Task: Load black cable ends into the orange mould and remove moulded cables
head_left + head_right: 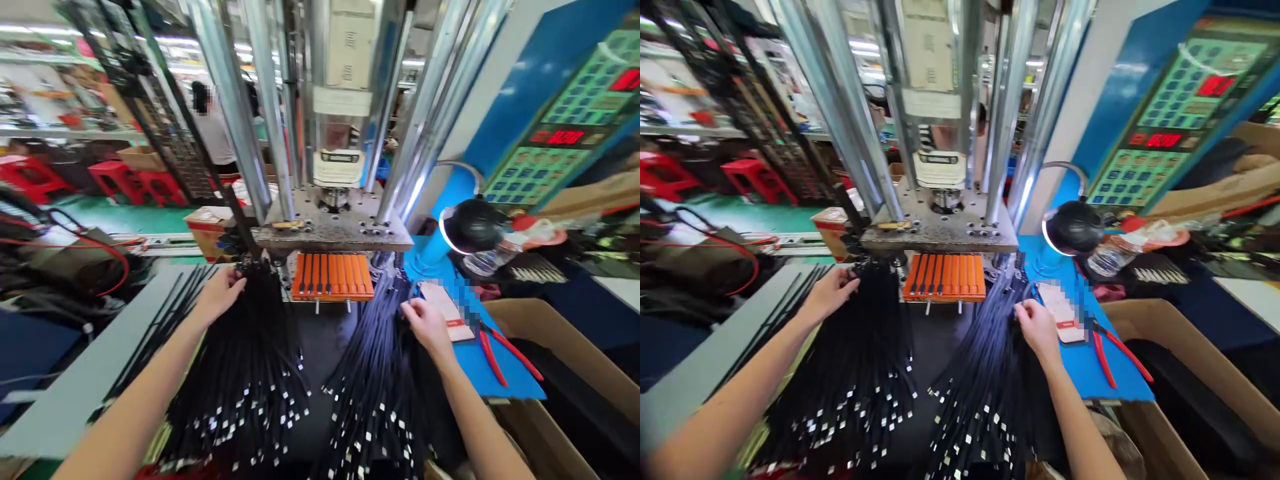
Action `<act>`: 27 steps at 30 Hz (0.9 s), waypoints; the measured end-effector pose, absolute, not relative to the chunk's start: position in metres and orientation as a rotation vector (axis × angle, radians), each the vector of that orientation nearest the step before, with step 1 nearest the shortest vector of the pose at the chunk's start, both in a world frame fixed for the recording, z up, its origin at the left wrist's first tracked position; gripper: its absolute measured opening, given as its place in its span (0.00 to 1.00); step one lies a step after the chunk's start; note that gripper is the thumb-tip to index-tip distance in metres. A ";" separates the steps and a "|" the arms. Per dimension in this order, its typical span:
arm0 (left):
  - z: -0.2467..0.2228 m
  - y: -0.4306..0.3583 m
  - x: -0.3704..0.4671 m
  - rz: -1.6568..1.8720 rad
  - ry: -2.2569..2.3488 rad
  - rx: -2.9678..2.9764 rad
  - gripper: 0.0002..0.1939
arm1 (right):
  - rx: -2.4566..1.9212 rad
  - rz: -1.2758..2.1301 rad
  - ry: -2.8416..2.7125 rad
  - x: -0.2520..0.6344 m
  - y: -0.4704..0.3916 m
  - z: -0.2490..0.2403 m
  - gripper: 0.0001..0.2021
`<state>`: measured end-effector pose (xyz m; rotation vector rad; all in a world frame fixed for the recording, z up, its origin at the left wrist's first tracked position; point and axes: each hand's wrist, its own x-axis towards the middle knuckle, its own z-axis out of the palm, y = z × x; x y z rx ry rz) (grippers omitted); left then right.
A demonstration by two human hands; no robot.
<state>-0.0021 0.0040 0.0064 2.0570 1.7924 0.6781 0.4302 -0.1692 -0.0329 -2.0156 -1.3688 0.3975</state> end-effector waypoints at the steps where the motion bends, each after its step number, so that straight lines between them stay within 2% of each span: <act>1: 0.014 -0.002 0.003 0.709 1.784 2.038 0.12 | -1.908 0.381 -1.317 0.428 -0.171 -0.028 0.15; 3: 0.033 -0.019 0.015 0.825 1.612 2.086 0.14 | -1.729 0.445 -1.343 0.415 -0.174 -0.010 0.16; 7: 0.084 -0.063 0.051 0.954 1.115 2.142 0.14 | -1.474 0.711 -1.753 0.364 -0.186 0.045 0.16; 11: 0.128 -0.091 0.088 0.941 0.788 2.060 0.14 | -1.174 0.668 -1.907 0.319 -0.187 0.074 0.13; 15: 0.151 -0.094 0.115 0.845 0.626 1.959 0.15 | -1.019 0.592 -1.794 0.306 -0.173 0.073 0.12; 22: 0.165 -0.084 0.139 0.816 0.516 1.996 0.15 | -1.012 0.612 -1.721 0.302 -0.164 0.068 0.14; 27: 0.179 -0.062 0.153 1.053 0.434 2.186 0.12 | -1.202 0.644 -1.790 0.305 -0.163 0.044 0.10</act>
